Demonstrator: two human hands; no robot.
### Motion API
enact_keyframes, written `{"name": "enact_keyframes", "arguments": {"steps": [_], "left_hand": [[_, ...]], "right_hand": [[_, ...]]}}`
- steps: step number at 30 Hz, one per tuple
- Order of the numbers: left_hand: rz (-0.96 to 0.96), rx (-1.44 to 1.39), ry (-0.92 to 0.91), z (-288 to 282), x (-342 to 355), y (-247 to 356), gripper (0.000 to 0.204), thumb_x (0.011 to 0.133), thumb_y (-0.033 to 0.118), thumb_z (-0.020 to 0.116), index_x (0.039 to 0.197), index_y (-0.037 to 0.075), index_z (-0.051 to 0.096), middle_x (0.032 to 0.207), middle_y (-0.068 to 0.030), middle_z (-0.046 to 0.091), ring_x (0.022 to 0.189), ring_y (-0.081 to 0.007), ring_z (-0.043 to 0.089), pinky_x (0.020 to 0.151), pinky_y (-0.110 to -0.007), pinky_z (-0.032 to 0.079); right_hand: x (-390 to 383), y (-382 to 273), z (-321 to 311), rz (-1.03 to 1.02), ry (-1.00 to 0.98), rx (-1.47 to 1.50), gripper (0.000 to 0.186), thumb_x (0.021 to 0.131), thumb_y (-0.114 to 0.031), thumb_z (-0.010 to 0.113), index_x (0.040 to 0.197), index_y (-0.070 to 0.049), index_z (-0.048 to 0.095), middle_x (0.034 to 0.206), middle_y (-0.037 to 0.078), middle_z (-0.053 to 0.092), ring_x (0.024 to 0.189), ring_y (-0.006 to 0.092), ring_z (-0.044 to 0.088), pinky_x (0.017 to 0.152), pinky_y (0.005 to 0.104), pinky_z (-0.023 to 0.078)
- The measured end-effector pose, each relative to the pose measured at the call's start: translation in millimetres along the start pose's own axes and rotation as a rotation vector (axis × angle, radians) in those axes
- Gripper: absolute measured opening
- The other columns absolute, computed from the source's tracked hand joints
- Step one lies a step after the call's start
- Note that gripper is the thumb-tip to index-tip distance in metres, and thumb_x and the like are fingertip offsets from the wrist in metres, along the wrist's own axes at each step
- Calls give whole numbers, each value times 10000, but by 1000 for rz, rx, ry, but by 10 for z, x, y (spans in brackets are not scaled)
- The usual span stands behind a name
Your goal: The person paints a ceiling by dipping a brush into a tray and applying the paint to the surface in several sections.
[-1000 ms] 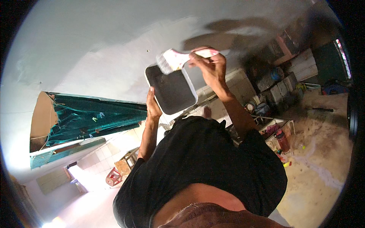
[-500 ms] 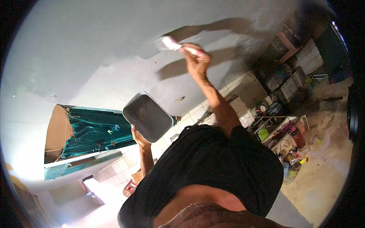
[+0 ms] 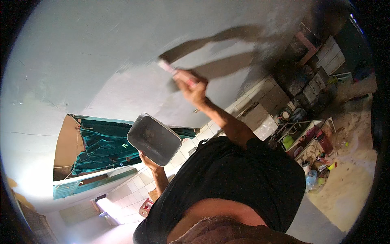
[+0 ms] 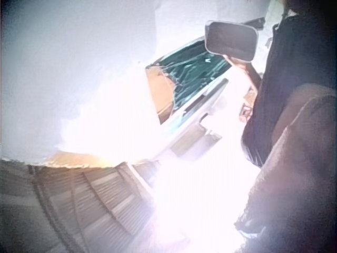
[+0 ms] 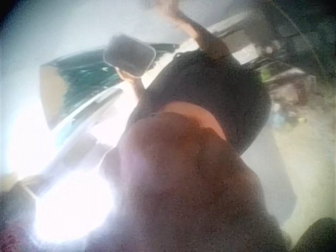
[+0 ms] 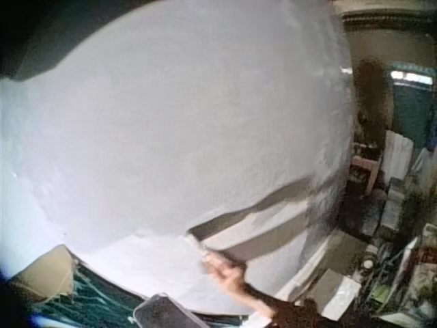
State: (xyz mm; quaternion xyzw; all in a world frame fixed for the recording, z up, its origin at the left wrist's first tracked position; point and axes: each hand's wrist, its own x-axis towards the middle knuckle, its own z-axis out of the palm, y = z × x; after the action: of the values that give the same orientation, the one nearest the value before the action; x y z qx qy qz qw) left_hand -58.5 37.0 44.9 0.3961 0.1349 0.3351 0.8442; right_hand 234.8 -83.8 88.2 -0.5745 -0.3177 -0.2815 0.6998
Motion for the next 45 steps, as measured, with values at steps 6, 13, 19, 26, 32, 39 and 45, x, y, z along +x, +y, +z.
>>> {"name": "enact_keyframes", "arguments": {"steps": [6, 13, 19, 26, 32, 39, 45], "left_hand": [[-7, -23, 17, -43, 10, 84, 537, 970, 451, 422, 1396, 125, 420, 1388, -131, 465, 1234, -344, 486, 1018, -518, 428], [9, -10, 24, -92, -33, 92, 553, 955, 477, 457, 1380, 123, 434, 1388, -127, 459, 1243, -329, 473, 1023, -522, 420], [11, 9, 262, -96, -94, 138, 541, 954, 472, 464, 1369, 125, 445, 1399, -118, 448, 1233, -325, 478, 1023, -533, 411], [-12, -60, 12, -180, -47, 163, 535, 964, 471, 441, 1383, 139, 433, 1406, -110, 441, 1247, -326, 461, 1037, -521, 393], [17, -21, 19, -187, 24, 153, 552, 967, 480, 420, 1409, 150, 400, 1433, -106, 405, 1292, -332, 409, 1064, -517, 366], [134, 118, 4, -233, 29, 71, 580, 955, 500, 430, 1412, 146, 386, 1419, -112, 414, 1270, -328, 434, 1053, -513, 379], [33, 50, 90, -150, -80, 144, 575, 956, 488, 432, 1404, 128, 395, 1398, -112, 442, 1255, -321, 455, 1038, -504, 390]], "right_hand": [[147, -15, 112, -184, -139, 103, 219, 834, -77, 700, 1052, -71, 679, 937, 109, 717, 794, 204, 703, 654, 328, 560], [955, 647, -1004, 88, 382, -84, 112, 853, 0, 688, 963, 25, 694, 962, 78, 704, 865, 140, 646, 782, 276, 516], [754, 325, -512, -67, 330, -307, 159, 805, 26, 680, 958, -13, 697, 892, 99, 717, 759, 210, 682, 695, 337, 534], [-95, -416, 450, -12, -278, 213, 293, 756, -14, 747, 1038, -60, 679, 931, 115, 712, 772, 235, 711, 658, 325, 572], [449, 260, -219, 123, 13, 188, 175, 803, -36, 734, 975, -23, 707, 944, 98, 714, 829, 154, 667, 734, 292, 538], [1124, 941, -1339, -28, 636, -223, 87, 828, 8, 694, 915, 9, 702, 892, 76, 711, 809, 149, 647, 737, 294, 513], [418, 449, -400, -16, 322, -286, 208, 769, 29, 646, 959, -40, 696, 893, 119, 699, 795, 272, 679, 708, 366, 524]]}}
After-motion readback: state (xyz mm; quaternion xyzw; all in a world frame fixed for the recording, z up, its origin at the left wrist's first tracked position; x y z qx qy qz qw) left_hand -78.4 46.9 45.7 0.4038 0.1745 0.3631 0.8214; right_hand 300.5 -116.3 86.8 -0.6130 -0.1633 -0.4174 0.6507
